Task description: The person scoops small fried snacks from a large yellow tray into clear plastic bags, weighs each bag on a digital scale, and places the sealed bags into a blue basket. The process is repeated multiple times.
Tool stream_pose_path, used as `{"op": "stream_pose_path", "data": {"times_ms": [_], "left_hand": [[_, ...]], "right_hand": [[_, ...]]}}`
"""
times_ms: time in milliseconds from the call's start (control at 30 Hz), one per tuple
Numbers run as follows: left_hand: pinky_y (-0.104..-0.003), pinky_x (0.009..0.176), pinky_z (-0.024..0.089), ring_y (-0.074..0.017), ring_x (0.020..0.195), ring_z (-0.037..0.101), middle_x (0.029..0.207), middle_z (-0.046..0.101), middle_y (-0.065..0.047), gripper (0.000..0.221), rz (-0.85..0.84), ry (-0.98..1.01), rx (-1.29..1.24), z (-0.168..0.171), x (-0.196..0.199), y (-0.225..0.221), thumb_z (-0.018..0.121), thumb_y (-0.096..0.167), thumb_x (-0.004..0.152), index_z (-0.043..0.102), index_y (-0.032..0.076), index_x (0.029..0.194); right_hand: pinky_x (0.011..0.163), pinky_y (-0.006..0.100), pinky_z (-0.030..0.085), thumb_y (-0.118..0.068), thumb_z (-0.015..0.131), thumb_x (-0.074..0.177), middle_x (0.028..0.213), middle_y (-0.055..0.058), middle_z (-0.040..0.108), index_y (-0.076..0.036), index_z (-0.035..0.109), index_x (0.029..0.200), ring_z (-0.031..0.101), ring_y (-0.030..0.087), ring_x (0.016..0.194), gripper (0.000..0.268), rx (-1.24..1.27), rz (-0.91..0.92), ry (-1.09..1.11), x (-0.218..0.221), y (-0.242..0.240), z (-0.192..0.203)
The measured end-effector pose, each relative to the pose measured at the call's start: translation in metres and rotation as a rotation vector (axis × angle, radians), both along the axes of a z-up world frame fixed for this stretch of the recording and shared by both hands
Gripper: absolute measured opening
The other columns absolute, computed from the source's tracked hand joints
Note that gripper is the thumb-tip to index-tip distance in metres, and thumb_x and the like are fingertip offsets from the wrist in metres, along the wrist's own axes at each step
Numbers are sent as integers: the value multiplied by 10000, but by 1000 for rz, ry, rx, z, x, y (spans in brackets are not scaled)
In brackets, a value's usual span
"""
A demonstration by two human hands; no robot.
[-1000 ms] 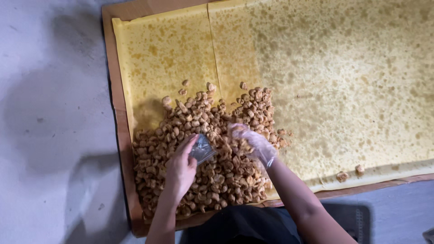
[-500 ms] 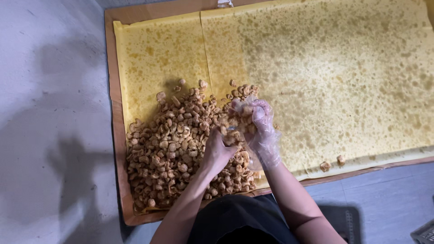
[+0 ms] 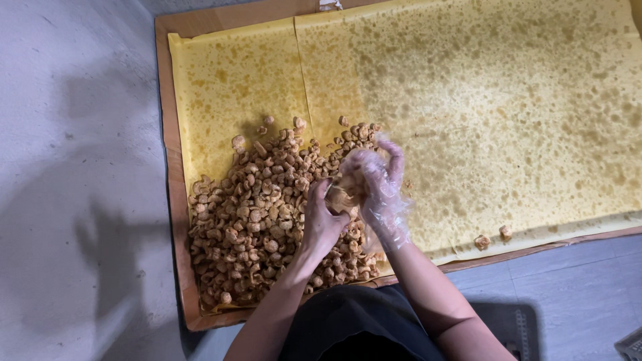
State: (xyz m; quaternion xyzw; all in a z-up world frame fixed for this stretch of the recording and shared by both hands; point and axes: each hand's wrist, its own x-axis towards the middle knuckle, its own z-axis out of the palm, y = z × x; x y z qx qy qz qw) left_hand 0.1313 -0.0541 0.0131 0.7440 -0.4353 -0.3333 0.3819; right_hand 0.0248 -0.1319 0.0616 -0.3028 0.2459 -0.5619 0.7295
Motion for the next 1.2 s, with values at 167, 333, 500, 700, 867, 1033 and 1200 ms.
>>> {"op": "stream_pose_path", "data": {"times_ms": [167, 333, 500, 700, 867, 1033, 1200], "left_hand": [[-268, 578, 684, -272, 1039, 706, 1480, 416, -157, 850, 28, 279, 129, 6, 1, -5, 743, -81, 738, 369, 57, 1489], [-237, 559, 658, -213, 877, 726, 1425, 543, -143, 612, -74, 194, 98, 50, 14, -3, 710, -45, 841, 546, 99, 1413], [-261, 710, 647, -143, 816, 718, 1580, 392, -66, 667, -328, -28, 370, 101, 43, 31, 575, -38, 888, 446, 135, 1519], [-235, 724, 632, -126, 811, 693, 1473, 455, -102, 592, -362, -83, 353, 93, 70, 35, 556, -83, 888, 456, 81, 1448], [-247, 648, 637, -119, 768, 689, 1474, 476, -71, 623, -264, -78, 354, 87, 95, 35, 606, -77, 857, 489, 111, 1439], [-260, 579, 645, -126, 727, 674, 1465, 492, -69, 609, -168, 154, 318, 82, 112, 34, 594, -108, 854, 496, 97, 1419], [-246, 578, 665, -114, 723, 684, 1488, 465, -60, 627, -169, 140, 324, 85, 113, 33, 597, -107, 862, 469, 106, 1437]], "right_hand": [[946, 427, 623, -153, 670, 1011, 1145, 176, 676, -114, 473, 1365, 698, 275, 1048, 407, -77, 117, 129, -1, -2, -10], [1141, 369, 536, -176, 564, 1128, 1428, 188, 644, -113, 437, 1488, 671, 256, 1319, 387, -622, -47, 719, -19, -36, -20], [1100, 434, 538, -416, 719, 896, 1524, 241, 472, -149, 403, 1447, 559, 325, 1338, 689, 310, -72, 553, -40, -94, -40], [990, 531, 539, -643, 611, 900, 1679, 216, 88, -305, 168, 1614, 492, 431, 1358, 905, 321, 530, 1644, 0, -113, -75], [852, 440, 567, -600, 487, 1000, 1711, 160, -117, -443, 140, 1629, 508, 492, 1292, 735, 24, 928, 1925, 40, -81, -96], [786, 324, 609, -428, 651, 962, 1502, 73, 352, -311, 402, 1474, 475, 283, 1286, 581, -180, 923, 1753, 28, -47, -126], [692, 261, 538, -244, 711, 885, 1206, 48, 646, -288, 570, 1349, 631, 189, 874, 486, 235, 763, 1424, 23, -35, -150]]}}
